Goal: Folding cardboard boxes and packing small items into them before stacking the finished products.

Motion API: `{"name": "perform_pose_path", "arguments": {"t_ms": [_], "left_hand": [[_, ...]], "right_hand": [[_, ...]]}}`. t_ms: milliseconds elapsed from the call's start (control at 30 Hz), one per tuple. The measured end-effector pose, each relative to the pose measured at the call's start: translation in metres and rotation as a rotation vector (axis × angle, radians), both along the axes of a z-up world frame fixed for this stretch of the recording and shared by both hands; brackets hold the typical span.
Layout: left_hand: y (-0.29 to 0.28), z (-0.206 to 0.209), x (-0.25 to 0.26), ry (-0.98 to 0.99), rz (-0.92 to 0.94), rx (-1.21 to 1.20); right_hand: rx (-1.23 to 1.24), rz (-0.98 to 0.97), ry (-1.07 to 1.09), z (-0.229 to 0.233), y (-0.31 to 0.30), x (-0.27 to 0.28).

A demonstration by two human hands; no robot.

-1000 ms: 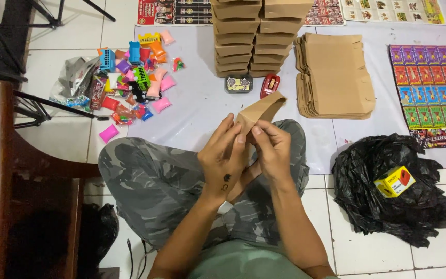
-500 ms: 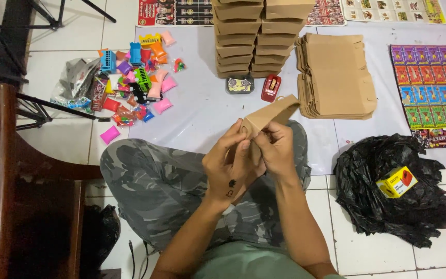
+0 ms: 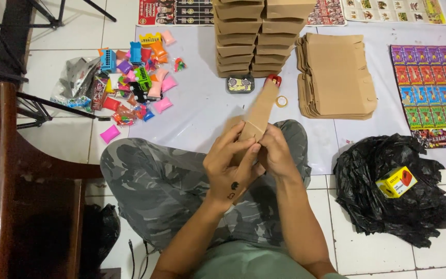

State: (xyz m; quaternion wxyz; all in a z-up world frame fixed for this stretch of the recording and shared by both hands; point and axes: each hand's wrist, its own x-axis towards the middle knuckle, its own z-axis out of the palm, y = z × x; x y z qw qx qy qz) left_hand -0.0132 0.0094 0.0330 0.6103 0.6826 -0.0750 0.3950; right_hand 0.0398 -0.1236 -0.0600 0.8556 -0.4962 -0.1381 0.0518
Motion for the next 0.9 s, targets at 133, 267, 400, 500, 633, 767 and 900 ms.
{"name": "perform_pose_path", "arguments": {"t_ms": [133, 267, 400, 500, 633, 767, 900], "left_hand": [[0.001, -0.007, 0.0, -0.005, 0.03, 0.008], [0.004, -0.007, -0.002, -0.011, 0.081, -0.018], [0.004, -0.015, 0.004, -0.006, 0.096, -0.02], [0.002, -0.014, 0.004, 0.029, 0.078, -0.021], [0.001, -0.016, -0.001, 0.104, -0.03, -0.043], [0.004, -0.004, 0.002, 0.237, -0.145, -0.104], [0.005, -0.01, 0.002, 0.369, -0.172, -0.004]], "right_hand": [[-0.01, 0.024, -0.006, 0.018, 0.009, -0.004], [-0.242, -0.16, -0.082, 0.042, 0.014, -0.01], [-0.173, -0.15, -0.029, 0.084, 0.03, -0.022], [-0.435, -0.246, -0.155, 0.075, 0.027, -0.019], [-0.553, -0.393, -0.15, 0.09, 0.034, -0.015], [-0.501, -0.399, -0.116, 0.093, 0.042, -0.008], [-0.601, -0.454, -0.134, 0.106, 0.062, -0.004]]}}
